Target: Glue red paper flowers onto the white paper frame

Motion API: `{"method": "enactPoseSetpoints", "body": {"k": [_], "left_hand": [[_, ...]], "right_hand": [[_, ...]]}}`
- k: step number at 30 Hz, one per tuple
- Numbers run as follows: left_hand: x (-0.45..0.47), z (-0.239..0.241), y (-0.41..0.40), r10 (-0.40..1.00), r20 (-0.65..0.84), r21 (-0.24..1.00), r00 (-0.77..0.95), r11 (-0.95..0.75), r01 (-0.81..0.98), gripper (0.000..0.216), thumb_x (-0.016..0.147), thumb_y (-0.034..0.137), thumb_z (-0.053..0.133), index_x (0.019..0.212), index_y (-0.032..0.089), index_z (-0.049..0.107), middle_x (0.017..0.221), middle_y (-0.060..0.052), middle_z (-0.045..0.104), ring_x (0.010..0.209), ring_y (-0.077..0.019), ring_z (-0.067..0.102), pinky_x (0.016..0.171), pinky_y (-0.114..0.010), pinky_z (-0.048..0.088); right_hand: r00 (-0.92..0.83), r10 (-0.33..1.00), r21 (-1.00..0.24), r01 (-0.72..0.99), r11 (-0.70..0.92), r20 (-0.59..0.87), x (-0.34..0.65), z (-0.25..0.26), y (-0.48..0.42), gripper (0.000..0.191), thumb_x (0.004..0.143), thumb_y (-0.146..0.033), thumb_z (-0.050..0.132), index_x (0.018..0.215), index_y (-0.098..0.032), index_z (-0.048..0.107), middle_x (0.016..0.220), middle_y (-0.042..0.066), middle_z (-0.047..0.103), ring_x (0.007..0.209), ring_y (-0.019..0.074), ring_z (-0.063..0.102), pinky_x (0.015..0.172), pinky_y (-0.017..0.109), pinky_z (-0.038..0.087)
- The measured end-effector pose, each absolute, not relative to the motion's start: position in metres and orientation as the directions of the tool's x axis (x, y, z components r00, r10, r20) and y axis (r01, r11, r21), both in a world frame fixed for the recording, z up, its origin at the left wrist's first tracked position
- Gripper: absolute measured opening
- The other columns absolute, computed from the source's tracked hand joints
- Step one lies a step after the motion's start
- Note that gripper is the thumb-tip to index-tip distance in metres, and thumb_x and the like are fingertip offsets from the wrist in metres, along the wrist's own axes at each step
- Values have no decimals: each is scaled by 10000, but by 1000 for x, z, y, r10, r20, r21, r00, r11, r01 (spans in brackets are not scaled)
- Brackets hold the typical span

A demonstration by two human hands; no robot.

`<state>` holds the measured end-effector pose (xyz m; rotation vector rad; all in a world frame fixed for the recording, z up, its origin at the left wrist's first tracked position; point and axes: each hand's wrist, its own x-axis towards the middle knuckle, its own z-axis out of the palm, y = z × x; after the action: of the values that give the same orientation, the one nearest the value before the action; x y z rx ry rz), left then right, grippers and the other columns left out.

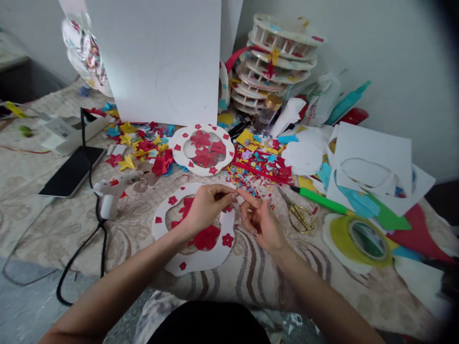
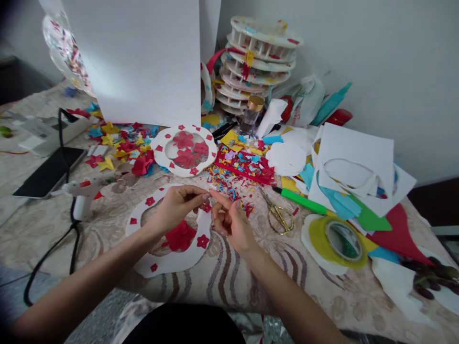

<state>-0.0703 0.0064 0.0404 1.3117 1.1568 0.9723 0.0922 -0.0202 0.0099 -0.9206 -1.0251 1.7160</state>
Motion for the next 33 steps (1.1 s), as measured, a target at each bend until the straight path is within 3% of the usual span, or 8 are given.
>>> {"method": "enactPoseSetpoints", "body": {"k": [5,8,12,16,18,21,28,33], "left_hand": [[-72,41,6,986,48,955,159,-92,282,157,798,247,563,840,145,675,696,-14,650,559,-86,519,532,-202,401],[-74,45,8,957,156,844,243,-257,471,140,806,178,520,796,156,658,726,-12,642,631,-98,536,593,-212,397],[-76,49,11,911,182,688,370,-387,614,159,803,134,471,715,146,603,723,-25,598,660,-113,521,623,-231,386],[-79,48,14,908,203,694,367,-398,600,142,806,142,460,744,152,588,734,-23,582,667,-116,513,618,-227,385],[-84,47,14,913,213,717,349,-388,578,137,816,162,462,763,155,588,727,-16,583,664,-113,515,616,-224,383],[-99,49,11,939,201,735,279,-333,590,200,858,236,440,756,156,592,714,-16,601,653,-115,530,611,-228,384],[-171,48,-26,994,100,752,-53,-41,658,240,839,397,512,905,193,621,824,-11,645,709,-134,569,633,-237,439],[-216,24,-70,970,-32,840,-240,156,519,339,795,451,558,1047,224,556,1055,-30,617,916,-185,596,759,-300,498]], "right_hand": [[-296,950,-951,-251,-178,-100,93,9,-22,579,873,-633,293,1216,-257,571,705,-16,467,390,49,291,368,236,170],[-291,955,-979,-169,-111,-58,95,7,-23,556,896,-595,283,1207,-239,577,714,-6,489,405,56,320,375,234,202],[-292,956,-998,57,3,-13,99,9,-22,427,908,-484,390,1199,-234,576,730,1,534,448,69,375,411,230,287],[-96,993,-975,205,81,62,108,11,-13,313,854,-400,538,1115,-235,589,697,-24,525,476,72,393,430,212,316],[26,996,-977,199,76,83,113,10,-7,216,832,-401,570,936,-214,601,618,-44,489,464,72,386,416,201,308],[54,998,-985,173,25,35,116,10,-3,283,856,-458,511,752,-199,555,534,-50,472,425,74,385,388,197,290],[-255,966,-954,298,32,-48,112,11,-13,326,887,-465,445,859,-182,604,755,26,674,396,66,409,390,214,332],[-239,965,-925,380,-7,-106,115,1,-21,291,867,-457,478,896,-196,601,834,47,701,404,83,463,412,233,380]]}}
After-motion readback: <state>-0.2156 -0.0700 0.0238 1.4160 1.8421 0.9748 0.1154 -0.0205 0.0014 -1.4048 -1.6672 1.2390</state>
